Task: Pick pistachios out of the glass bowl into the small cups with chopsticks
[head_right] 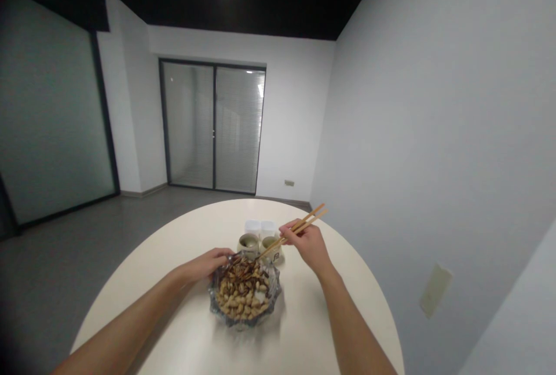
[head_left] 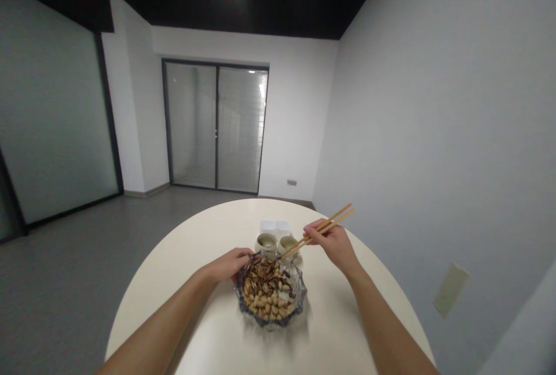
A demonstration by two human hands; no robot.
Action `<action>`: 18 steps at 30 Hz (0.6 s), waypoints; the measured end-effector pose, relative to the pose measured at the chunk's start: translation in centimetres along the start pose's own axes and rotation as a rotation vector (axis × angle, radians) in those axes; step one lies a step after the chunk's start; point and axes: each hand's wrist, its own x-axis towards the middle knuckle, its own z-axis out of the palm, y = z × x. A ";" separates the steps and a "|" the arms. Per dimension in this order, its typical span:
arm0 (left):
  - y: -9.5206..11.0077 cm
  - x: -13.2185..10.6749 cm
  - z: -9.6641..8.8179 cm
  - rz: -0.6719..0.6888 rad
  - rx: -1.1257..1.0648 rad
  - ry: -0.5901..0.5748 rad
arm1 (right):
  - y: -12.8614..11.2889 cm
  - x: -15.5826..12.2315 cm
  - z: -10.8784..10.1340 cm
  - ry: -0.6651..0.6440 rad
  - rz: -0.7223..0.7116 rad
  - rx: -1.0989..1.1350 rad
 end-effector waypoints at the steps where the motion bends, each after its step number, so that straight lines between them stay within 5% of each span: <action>1: 0.0 0.0 0.0 0.001 0.004 0.002 | -0.3 0.5 0.1 0.016 -0.019 0.005; 8: 0.5 -0.2 -0.1 -0.001 0.030 0.002 | 0.2 3.2 2.3 0.098 -0.094 0.022; 12: 0.4 -0.2 -0.1 0.004 0.006 -0.005 | 1.9 2.8 3.7 0.006 -0.136 -0.130; 18: 0.0 0.0 -0.2 0.002 -0.023 -0.018 | 2.4 1.3 2.8 0.008 -0.141 -0.182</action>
